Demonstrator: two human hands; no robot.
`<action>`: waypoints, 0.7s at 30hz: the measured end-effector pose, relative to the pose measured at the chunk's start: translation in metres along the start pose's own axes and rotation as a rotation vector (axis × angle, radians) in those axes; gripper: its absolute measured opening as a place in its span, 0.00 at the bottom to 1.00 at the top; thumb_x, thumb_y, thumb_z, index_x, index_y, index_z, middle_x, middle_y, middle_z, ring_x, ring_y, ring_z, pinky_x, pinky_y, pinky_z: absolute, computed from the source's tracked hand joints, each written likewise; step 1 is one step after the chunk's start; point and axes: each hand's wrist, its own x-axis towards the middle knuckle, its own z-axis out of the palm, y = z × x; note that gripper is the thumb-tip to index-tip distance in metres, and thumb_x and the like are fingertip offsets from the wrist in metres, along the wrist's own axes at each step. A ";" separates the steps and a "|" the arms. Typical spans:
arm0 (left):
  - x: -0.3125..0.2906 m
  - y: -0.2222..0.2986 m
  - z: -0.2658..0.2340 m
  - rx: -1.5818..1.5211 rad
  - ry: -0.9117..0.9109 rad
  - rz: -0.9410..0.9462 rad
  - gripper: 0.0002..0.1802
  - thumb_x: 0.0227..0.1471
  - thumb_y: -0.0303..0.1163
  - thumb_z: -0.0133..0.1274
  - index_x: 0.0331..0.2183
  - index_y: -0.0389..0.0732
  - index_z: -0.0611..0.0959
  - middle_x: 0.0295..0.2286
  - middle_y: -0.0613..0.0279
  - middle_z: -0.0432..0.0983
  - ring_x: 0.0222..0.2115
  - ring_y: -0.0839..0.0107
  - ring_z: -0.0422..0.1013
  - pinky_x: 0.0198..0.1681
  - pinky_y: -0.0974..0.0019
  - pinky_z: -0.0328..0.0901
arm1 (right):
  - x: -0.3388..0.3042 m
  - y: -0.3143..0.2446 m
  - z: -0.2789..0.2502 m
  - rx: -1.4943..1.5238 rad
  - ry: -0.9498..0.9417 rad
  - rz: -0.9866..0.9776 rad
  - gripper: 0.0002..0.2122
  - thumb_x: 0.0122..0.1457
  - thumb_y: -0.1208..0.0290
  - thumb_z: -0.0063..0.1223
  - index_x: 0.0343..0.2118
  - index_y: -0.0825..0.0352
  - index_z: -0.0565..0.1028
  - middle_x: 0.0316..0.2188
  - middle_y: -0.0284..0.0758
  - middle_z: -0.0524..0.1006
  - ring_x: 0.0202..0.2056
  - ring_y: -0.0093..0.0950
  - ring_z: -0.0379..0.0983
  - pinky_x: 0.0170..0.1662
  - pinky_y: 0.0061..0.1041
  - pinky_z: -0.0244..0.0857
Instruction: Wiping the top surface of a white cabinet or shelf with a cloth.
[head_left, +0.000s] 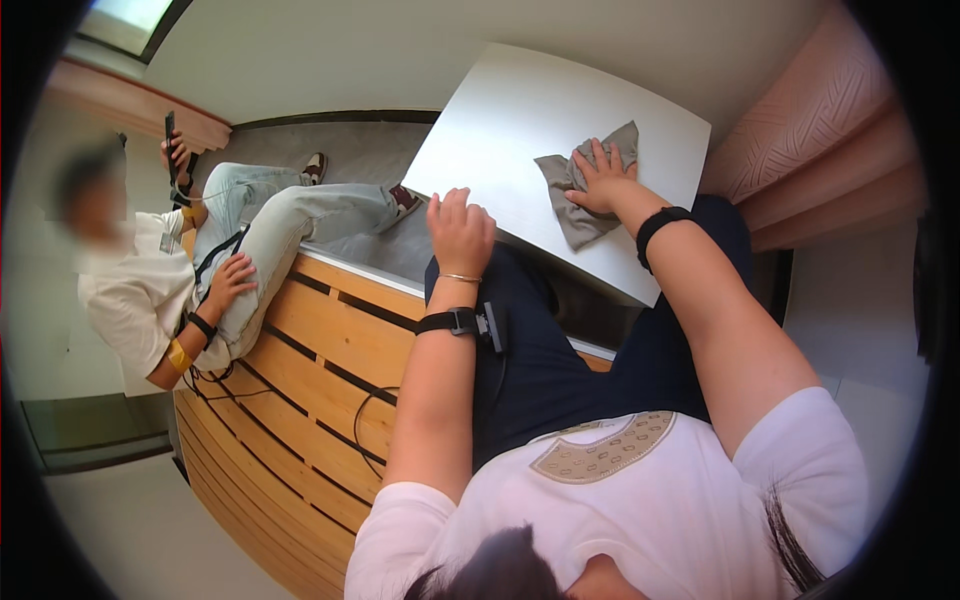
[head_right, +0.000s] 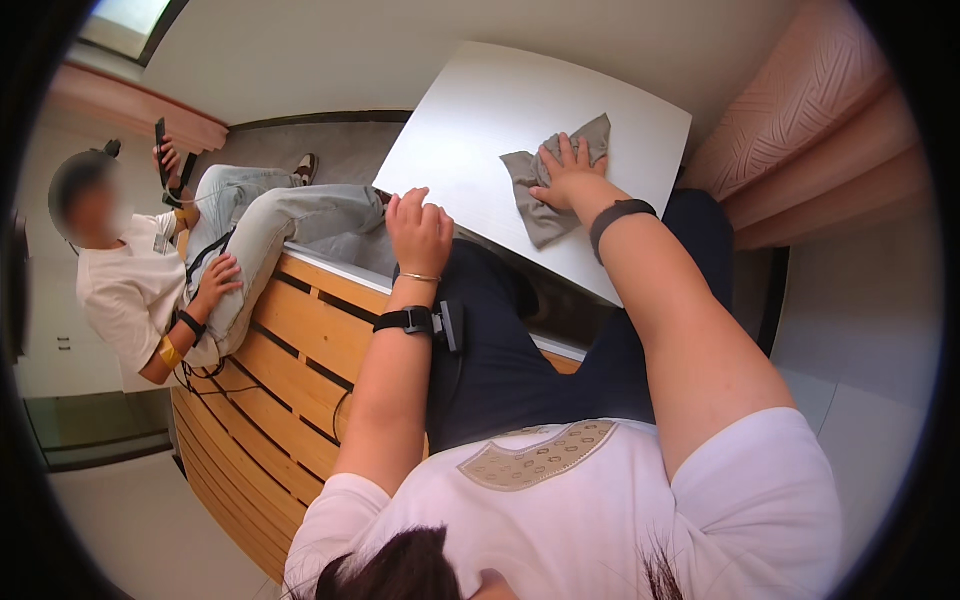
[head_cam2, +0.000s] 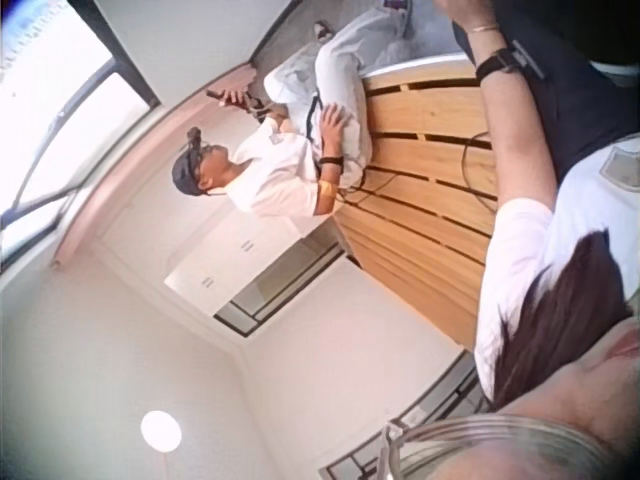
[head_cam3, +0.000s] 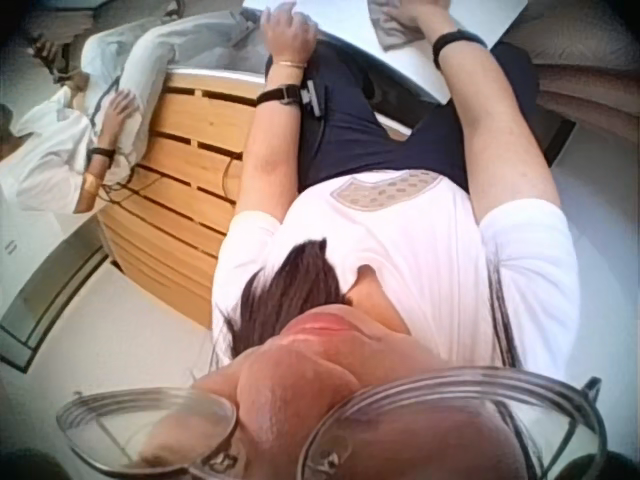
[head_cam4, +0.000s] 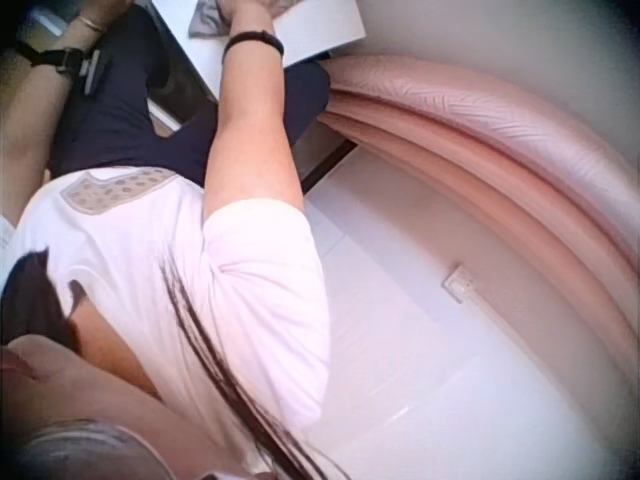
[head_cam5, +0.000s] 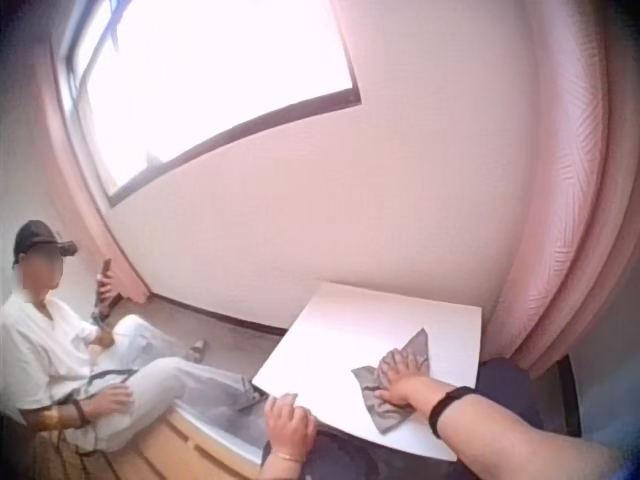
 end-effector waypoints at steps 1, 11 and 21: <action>-0.001 -0.002 -0.002 0.005 0.011 -0.012 0.05 0.35 0.29 0.47 0.18 0.39 0.69 0.33 0.57 0.65 0.38 0.63 0.61 0.46 0.55 0.51 | -0.001 0.001 -0.001 -0.015 0.002 0.002 0.35 0.45 0.43 0.37 0.54 0.47 0.39 0.56 0.33 0.29 0.56 0.39 0.23 0.52 0.49 0.30; -0.038 -0.055 0.005 0.313 -0.004 -0.462 0.05 0.38 0.31 0.44 0.18 0.40 0.70 0.25 0.61 0.67 0.31 0.65 0.63 0.42 0.57 0.53 | -0.002 0.009 0.005 -0.014 0.046 -0.020 0.34 0.45 0.43 0.37 0.54 0.47 0.41 0.56 0.34 0.30 0.56 0.39 0.25 0.51 0.50 0.30; -0.080 -0.083 0.016 0.511 -0.448 -0.821 0.11 0.39 0.37 0.42 0.18 0.42 0.75 0.22 0.60 0.70 0.27 0.62 0.67 0.32 0.58 0.56 | 0.003 0.008 0.005 0.004 0.024 -0.031 0.35 0.45 0.44 0.37 0.54 0.48 0.40 0.56 0.35 0.30 0.56 0.41 0.24 0.51 0.51 0.29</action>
